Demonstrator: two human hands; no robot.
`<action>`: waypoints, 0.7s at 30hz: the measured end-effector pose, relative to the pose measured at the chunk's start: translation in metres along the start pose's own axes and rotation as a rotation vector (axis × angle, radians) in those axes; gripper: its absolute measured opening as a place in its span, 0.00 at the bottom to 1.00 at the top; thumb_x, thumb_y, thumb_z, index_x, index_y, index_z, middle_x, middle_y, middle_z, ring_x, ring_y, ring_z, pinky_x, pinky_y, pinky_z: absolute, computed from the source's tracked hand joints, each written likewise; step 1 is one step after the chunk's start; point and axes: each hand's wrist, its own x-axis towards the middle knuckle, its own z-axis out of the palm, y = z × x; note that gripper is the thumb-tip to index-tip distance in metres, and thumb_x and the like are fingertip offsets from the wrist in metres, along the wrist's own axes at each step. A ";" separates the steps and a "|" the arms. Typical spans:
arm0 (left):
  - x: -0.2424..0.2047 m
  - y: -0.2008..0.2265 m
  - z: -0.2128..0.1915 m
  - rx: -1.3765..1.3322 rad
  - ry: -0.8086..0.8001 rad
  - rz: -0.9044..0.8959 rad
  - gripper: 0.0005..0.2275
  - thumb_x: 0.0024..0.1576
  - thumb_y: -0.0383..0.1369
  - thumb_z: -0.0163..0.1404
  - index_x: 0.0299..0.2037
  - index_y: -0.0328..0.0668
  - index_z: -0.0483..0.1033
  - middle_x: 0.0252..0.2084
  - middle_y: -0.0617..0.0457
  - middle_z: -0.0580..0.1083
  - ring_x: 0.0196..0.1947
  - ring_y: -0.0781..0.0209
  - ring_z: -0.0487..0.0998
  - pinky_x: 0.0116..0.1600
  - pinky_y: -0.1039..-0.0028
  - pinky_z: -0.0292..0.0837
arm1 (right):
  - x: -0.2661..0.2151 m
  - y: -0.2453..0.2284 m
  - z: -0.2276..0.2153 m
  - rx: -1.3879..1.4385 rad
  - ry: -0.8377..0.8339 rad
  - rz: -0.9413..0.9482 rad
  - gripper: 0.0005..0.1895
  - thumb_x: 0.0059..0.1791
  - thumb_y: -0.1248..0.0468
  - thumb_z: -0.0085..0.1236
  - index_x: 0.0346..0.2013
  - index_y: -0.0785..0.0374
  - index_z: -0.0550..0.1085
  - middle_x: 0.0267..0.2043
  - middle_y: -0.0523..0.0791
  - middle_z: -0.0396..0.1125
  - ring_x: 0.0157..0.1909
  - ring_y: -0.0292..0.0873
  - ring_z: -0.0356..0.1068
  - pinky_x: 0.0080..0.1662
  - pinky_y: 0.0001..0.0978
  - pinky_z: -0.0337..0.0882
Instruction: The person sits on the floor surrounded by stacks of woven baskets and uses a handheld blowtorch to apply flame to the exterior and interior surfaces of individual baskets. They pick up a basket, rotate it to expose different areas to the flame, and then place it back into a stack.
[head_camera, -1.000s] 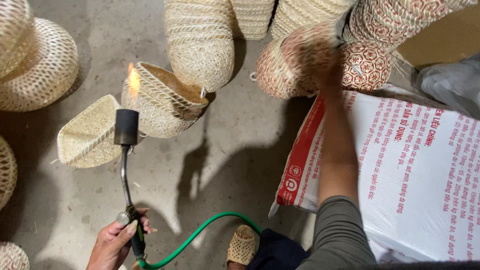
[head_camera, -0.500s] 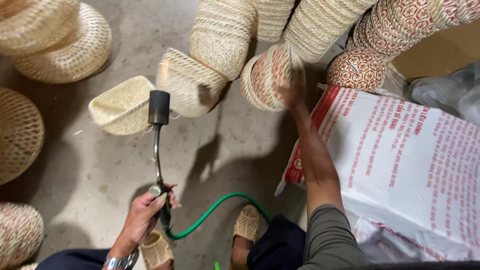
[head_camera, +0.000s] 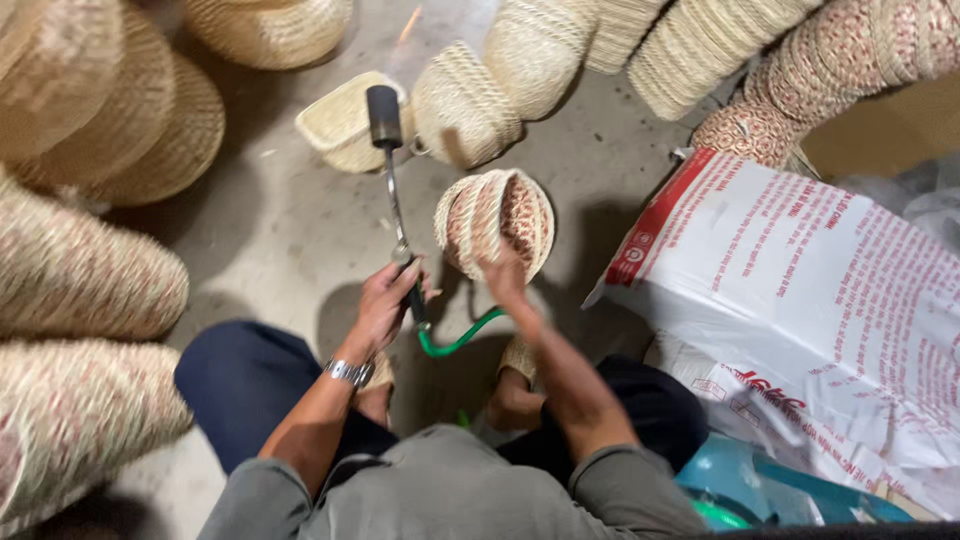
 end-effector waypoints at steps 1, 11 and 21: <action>-0.004 -0.001 0.000 0.010 -0.003 0.021 0.16 0.64 0.34 0.51 0.58 0.29 0.72 0.41 0.51 0.75 0.39 0.64 0.78 0.46 0.70 0.80 | -0.020 -0.005 0.014 -0.124 -0.052 -0.001 0.23 0.47 0.63 0.63 0.57 0.60 0.73 0.46 0.51 0.76 0.47 0.48 0.75 0.50 0.43 0.72; -0.047 -0.012 0.022 0.363 0.038 0.157 0.13 0.63 0.35 0.55 0.52 0.32 0.80 0.37 0.61 0.74 0.36 0.75 0.69 0.41 0.81 0.67 | -0.108 -0.004 0.011 0.429 -0.277 0.216 0.27 0.55 0.48 0.52 0.57 0.67 0.72 0.50 0.49 0.73 0.45 0.41 0.74 0.50 0.34 0.74; -0.020 -0.033 0.042 0.856 -0.405 0.719 0.21 0.75 0.43 0.37 0.62 0.31 0.70 0.47 0.51 0.73 0.48 0.59 0.71 0.56 0.70 0.69 | -0.116 -0.136 -0.059 0.328 -0.141 0.276 0.15 0.58 0.50 0.44 0.47 0.58 0.69 0.27 0.40 0.64 0.21 0.33 0.62 0.22 0.26 0.65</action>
